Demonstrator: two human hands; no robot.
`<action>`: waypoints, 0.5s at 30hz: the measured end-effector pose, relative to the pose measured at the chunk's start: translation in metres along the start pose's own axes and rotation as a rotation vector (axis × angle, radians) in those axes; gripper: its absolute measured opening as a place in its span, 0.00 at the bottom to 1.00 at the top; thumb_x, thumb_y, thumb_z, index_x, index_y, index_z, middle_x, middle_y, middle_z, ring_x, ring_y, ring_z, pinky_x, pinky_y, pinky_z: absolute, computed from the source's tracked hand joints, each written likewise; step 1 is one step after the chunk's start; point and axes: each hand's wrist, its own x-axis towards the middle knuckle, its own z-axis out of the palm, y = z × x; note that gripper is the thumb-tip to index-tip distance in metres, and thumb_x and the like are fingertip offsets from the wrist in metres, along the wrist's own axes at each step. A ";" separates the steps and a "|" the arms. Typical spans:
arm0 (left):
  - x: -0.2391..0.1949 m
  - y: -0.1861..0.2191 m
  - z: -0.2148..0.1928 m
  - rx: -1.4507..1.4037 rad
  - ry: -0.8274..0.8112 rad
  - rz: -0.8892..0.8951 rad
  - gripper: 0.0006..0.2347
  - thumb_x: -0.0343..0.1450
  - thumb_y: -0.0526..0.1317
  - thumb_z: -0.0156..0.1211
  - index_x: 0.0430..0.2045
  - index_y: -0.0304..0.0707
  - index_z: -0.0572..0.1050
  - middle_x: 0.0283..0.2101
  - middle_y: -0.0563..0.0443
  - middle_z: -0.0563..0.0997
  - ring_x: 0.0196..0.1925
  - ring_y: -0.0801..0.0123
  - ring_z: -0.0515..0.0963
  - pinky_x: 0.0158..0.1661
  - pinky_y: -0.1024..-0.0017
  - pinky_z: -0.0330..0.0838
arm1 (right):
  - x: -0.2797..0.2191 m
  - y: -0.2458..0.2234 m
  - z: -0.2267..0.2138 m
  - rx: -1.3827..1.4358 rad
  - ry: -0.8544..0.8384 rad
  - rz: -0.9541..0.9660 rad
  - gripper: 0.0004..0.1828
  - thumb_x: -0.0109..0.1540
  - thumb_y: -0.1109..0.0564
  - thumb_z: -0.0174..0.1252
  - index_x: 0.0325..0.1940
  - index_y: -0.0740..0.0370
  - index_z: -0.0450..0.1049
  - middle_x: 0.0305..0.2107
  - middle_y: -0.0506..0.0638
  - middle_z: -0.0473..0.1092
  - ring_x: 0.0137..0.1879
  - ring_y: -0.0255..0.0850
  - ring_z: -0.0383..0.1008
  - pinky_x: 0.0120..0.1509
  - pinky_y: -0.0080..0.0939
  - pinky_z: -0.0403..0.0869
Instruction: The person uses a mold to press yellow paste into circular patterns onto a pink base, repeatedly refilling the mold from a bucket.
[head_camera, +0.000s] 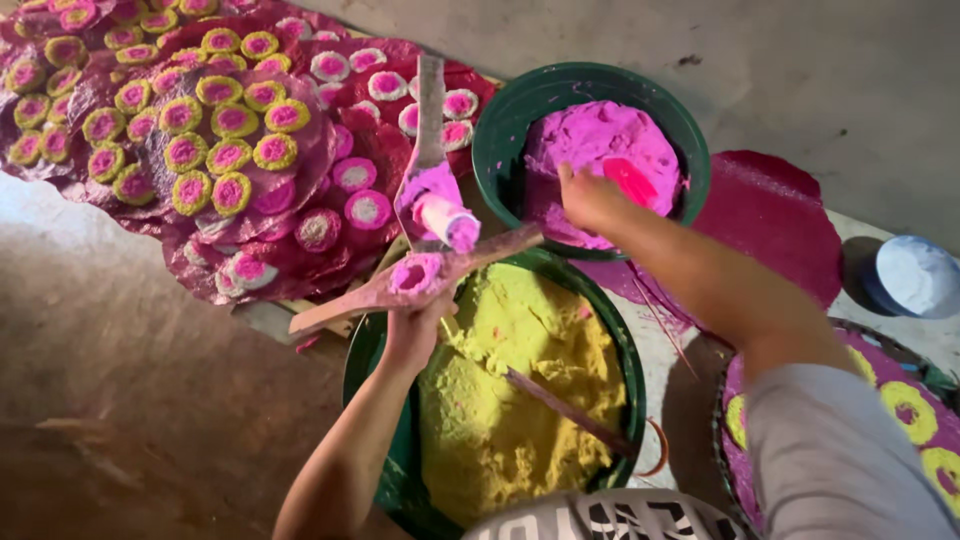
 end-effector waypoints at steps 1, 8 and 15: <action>0.001 -0.001 -0.004 0.025 -0.019 0.066 0.07 0.70 0.30 0.60 0.40 0.36 0.75 0.39 0.58 0.77 0.37 0.75 0.77 0.35 0.74 0.74 | 0.011 0.009 0.022 -0.059 0.070 -0.034 0.31 0.65 0.60 0.51 0.72 0.65 0.54 0.49 0.77 0.69 0.47 0.69 0.77 0.47 0.64 0.76; -0.001 0.000 -0.025 0.156 -0.009 0.166 0.08 0.70 0.29 0.61 0.40 0.36 0.76 0.40 0.56 0.78 0.41 0.74 0.77 0.39 0.73 0.73 | 0.058 0.047 -0.009 -0.291 -0.064 -0.197 0.16 0.65 0.56 0.51 0.53 0.46 0.80 0.36 0.57 0.77 0.42 0.54 0.81 0.43 0.57 0.78; 0.000 0.026 -0.014 0.165 0.023 0.286 0.10 0.69 0.29 0.63 0.43 0.34 0.73 0.44 0.55 0.78 0.46 0.73 0.77 0.47 0.72 0.74 | 0.012 0.064 -0.010 -0.263 -0.331 -0.265 0.34 0.57 0.62 0.54 0.68 0.41 0.69 0.32 0.60 0.79 0.38 0.54 0.82 0.42 0.55 0.79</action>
